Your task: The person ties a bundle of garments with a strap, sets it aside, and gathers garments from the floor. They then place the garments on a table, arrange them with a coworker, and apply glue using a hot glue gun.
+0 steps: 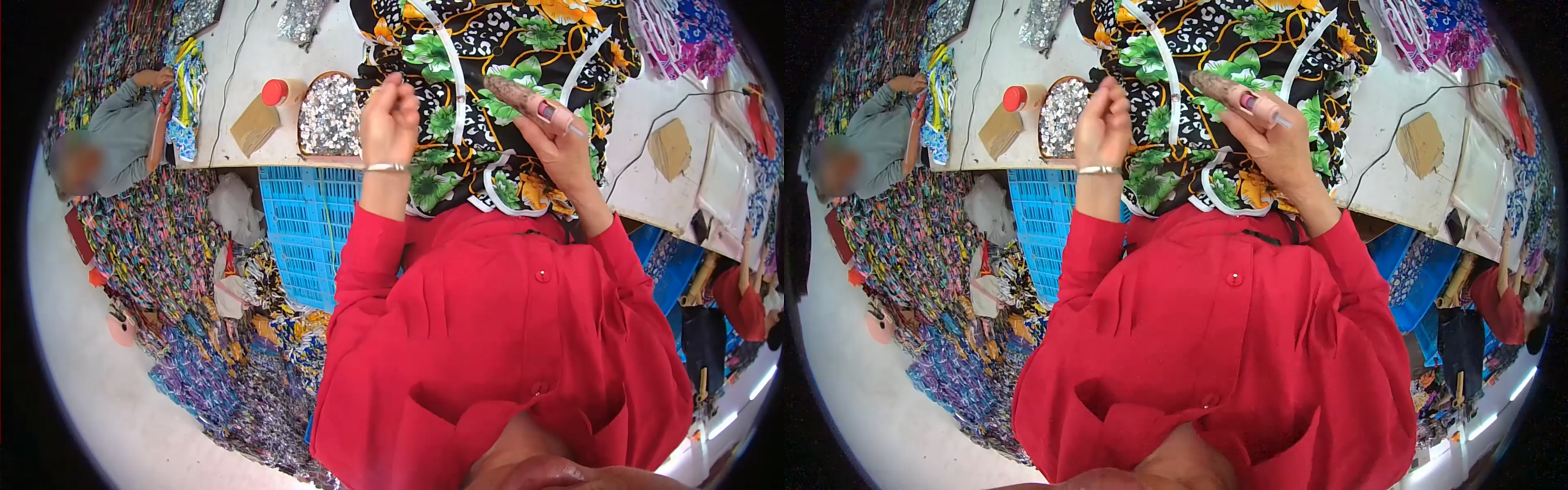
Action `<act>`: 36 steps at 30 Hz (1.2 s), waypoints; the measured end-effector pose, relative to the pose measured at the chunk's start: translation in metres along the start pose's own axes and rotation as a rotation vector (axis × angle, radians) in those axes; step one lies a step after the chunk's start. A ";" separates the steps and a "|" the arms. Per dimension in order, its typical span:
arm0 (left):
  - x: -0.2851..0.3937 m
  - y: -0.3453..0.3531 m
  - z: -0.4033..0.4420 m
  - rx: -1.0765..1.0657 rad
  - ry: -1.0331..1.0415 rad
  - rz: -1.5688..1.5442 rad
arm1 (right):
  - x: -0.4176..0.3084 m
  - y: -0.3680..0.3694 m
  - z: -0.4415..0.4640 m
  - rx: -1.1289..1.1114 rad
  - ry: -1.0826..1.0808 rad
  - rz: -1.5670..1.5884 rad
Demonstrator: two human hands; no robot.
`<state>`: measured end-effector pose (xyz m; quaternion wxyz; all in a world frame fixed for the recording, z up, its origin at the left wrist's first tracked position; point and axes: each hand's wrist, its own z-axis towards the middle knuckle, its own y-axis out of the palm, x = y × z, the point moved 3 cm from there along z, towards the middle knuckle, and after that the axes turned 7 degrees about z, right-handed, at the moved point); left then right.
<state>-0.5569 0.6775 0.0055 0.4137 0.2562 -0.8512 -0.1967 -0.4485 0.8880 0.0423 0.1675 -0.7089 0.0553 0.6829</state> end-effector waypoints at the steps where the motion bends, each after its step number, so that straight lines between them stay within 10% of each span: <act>1: -0.004 0.003 -0.010 -0.089 -0.026 0.100 | 0.005 0.001 0.004 -0.040 0.002 -0.071; 23: -0.003 0.040 0.007 -0.264 0.246 0.681 | 0.002 0.020 0.024 0.087 -0.147 -0.296; 36: -0.003 0.049 0.007 -0.116 1.236 1.452 | 0.009 0.001 0.002 0.080 -0.124 -0.135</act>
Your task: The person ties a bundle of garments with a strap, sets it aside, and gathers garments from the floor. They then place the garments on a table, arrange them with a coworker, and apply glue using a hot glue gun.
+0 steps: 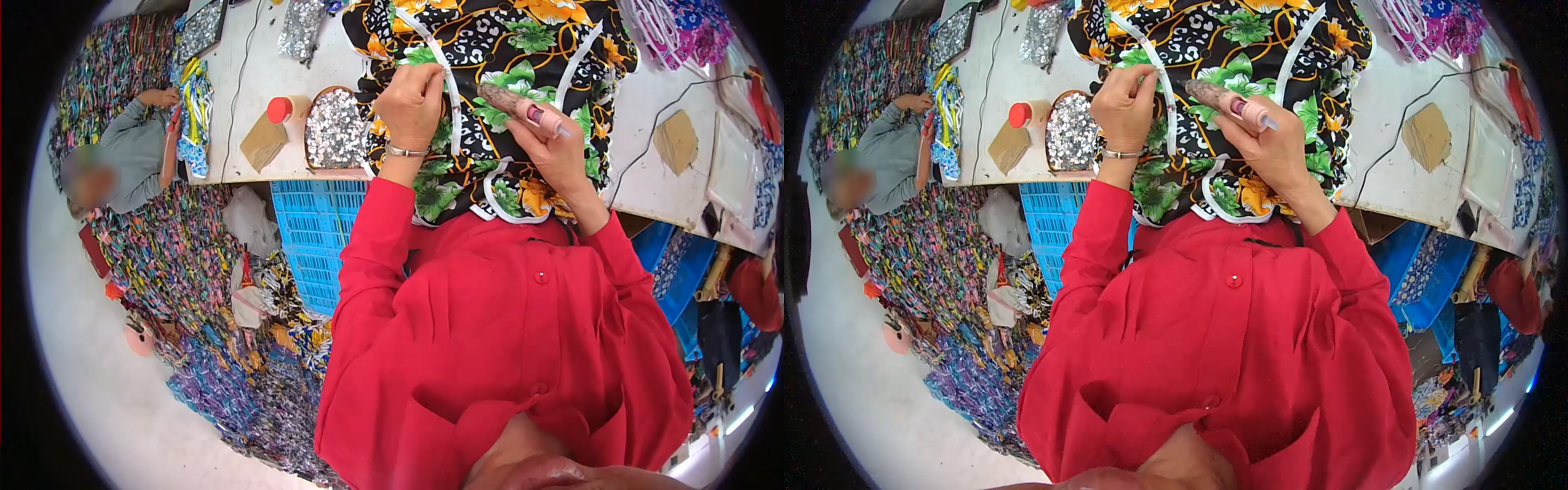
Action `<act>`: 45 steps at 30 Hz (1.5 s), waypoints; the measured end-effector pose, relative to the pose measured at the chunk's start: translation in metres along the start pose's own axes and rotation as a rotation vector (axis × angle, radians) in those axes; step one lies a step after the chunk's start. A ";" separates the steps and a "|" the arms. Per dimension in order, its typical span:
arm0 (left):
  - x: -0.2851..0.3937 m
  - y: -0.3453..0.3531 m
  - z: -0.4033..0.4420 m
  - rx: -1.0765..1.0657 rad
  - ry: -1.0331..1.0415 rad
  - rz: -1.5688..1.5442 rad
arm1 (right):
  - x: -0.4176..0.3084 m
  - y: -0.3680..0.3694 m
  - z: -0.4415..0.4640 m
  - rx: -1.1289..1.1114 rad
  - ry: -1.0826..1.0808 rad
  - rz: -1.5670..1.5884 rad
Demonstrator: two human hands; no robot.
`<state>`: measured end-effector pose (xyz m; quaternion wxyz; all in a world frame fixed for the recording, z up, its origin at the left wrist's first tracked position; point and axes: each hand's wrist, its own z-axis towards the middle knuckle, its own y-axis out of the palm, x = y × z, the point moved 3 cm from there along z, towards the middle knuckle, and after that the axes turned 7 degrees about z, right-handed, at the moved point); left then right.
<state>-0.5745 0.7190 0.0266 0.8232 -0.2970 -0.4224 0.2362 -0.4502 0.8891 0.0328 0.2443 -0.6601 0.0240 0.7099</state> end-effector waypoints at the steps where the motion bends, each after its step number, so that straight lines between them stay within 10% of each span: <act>1: -0.002 0.001 -0.002 0.018 0.051 0.022 | -0.002 -0.001 -0.001 0.001 -0.004 -0.009; 10: -0.004 -0.016 -0.017 -0.126 -0.396 -0.346 | -0.006 -0.022 -0.014 -0.086 0.062 0.029; 19: -0.006 0.002 0.001 -0.094 -0.216 -0.081 | 0.012 -0.053 0.002 0.153 0.336 0.232; 23: -0.067 -0.019 -0.004 0.371 -1.014 -1.539 | 0.008 -0.068 0.047 0.177 0.282 0.349; 26: -0.063 -0.020 -0.002 0.524 -1.388 -1.527 | 0.033 -0.084 0.091 0.214 0.104 0.515; 27: -0.056 -0.016 -0.007 0.475 -1.382 -1.542 | 0.036 -0.086 0.105 0.260 0.192 0.608; 29: -0.018 -0.011 -0.019 -0.399 -0.991 -1.778 | 0.030 -0.094 0.106 0.326 0.280 0.698; 32: 0.039 -0.005 -0.019 -0.607 -0.931 -1.447 | 0.003 -0.109 0.095 0.360 0.341 0.646; 45: 0.094 0.062 0.027 -0.705 -0.707 -1.133 | 0.044 -0.089 -0.003 0.472 0.174 0.264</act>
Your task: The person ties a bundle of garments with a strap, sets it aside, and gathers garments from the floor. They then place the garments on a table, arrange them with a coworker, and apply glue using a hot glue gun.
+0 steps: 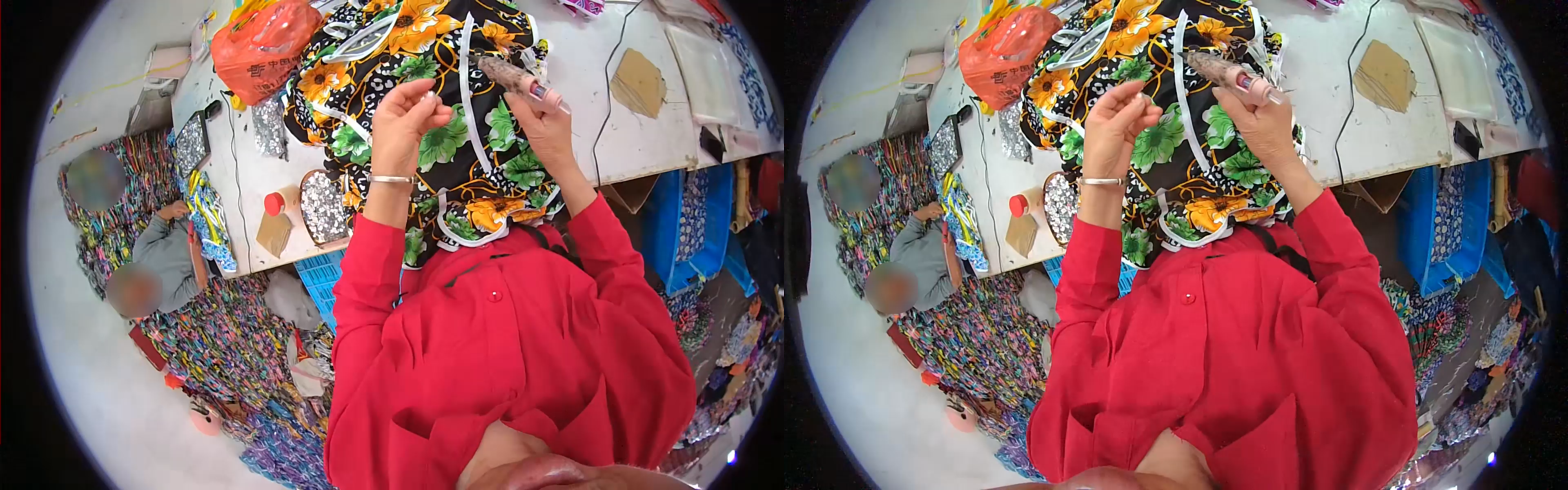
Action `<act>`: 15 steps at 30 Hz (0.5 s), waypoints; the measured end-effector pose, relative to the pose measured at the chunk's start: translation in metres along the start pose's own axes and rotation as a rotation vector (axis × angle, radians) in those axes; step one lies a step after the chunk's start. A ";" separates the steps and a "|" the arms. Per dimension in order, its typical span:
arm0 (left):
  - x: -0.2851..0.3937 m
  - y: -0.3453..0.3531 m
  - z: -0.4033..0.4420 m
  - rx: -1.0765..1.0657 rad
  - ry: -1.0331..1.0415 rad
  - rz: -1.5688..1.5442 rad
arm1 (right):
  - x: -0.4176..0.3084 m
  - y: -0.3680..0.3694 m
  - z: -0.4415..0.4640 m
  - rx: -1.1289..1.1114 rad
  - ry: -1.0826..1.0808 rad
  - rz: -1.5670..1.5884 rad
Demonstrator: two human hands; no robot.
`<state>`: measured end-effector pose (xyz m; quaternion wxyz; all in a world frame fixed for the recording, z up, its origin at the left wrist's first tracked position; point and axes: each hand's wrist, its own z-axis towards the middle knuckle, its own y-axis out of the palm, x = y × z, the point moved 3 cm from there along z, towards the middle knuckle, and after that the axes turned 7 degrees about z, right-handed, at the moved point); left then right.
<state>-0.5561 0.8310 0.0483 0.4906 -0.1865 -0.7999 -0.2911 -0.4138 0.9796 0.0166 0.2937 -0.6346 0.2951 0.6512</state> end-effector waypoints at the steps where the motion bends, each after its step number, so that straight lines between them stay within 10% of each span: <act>1: 0.003 0.004 0.004 0.013 0.017 0.038 | 0.001 0.002 0.002 -0.003 -0.015 0.027; 15: 0.009 0.026 0.044 0.011 0.122 0.431 | 0.018 0.003 0.009 -0.022 0.045 -0.066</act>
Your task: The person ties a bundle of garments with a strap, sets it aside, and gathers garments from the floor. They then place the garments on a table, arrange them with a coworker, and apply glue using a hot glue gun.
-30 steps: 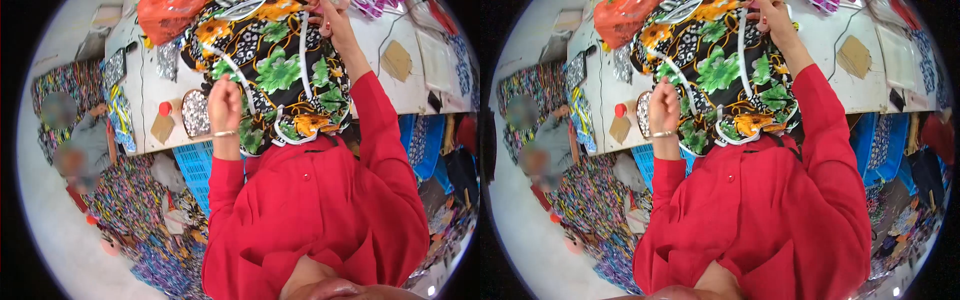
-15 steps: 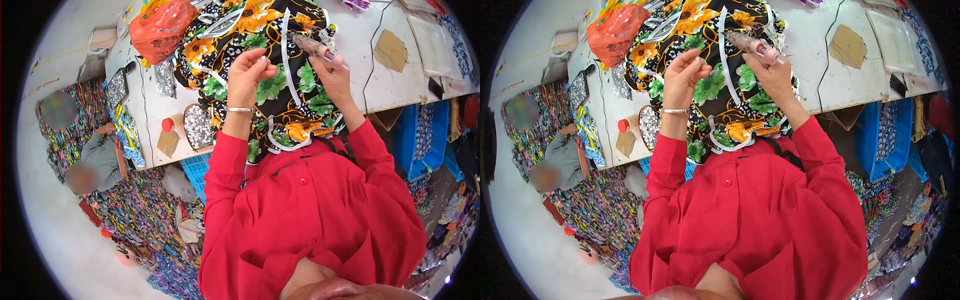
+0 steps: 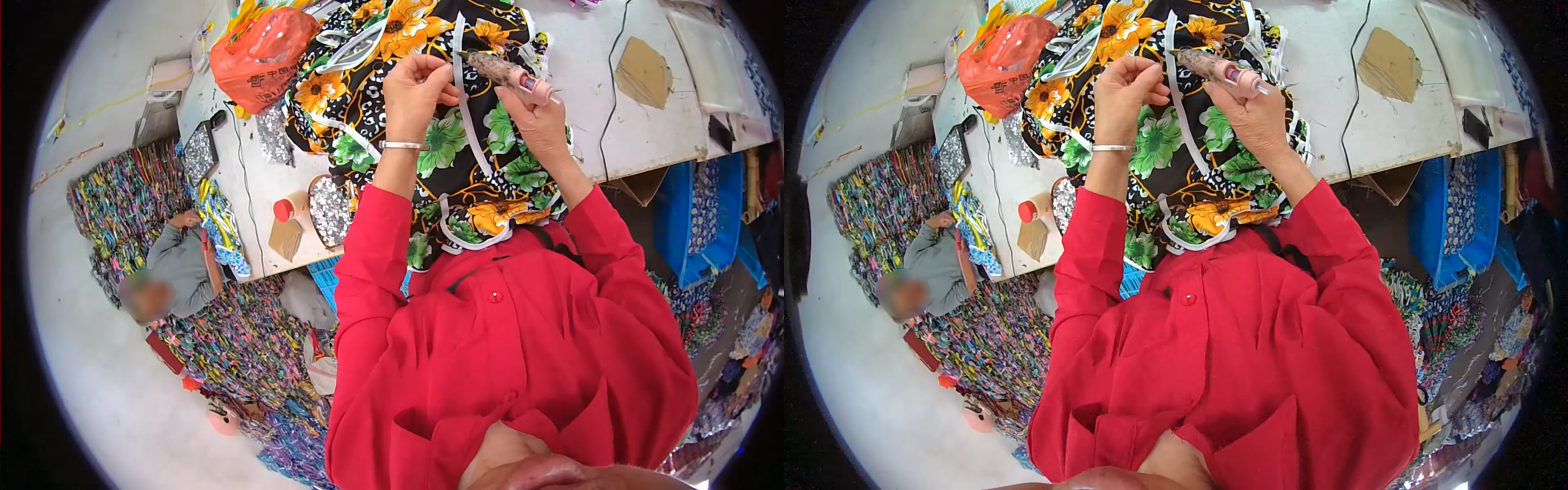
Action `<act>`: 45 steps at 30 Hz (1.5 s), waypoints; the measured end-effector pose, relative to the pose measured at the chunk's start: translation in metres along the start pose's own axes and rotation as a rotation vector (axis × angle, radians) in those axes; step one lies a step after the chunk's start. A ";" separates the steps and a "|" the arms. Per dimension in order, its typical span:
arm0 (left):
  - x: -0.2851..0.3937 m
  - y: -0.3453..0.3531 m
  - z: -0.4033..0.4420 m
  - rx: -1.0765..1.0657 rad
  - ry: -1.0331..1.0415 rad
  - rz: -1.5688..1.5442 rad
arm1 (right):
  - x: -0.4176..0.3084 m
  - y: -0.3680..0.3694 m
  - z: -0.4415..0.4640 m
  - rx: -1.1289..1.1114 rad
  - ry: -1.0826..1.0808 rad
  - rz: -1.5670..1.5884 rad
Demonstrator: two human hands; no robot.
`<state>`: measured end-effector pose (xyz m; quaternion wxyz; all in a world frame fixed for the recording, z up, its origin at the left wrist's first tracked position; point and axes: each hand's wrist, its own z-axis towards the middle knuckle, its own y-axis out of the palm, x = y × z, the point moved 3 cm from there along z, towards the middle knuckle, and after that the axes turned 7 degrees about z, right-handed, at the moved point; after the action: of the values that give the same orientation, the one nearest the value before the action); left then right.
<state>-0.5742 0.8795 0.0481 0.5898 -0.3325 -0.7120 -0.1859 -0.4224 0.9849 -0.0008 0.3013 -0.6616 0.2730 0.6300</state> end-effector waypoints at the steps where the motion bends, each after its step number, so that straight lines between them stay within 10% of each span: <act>1: -0.001 0.001 0.003 -0.002 0.001 0.004 | 0.003 0.000 0.001 0.005 -0.003 0.000; 25: -0.011 0.005 0.016 0.208 0.082 0.178 | 0.003 -0.017 -0.013 0.067 -0.002 0.062; 29: -0.019 -0.010 -0.016 0.064 -0.100 -0.481 | -0.021 -0.031 -0.036 -0.027 0.024 0.091; 45: -0.023 -0.007 -0.003 0.175 0.011 -0.040 | -0.018 -0.025 -0.055 -0.021 0.085 0.212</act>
<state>-0.5754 0.8663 0.0272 0.6167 -0.2644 -0.7288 -0.1363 -0.3679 0.9604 0.0199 0.2142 -0.6584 0.3474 0.6324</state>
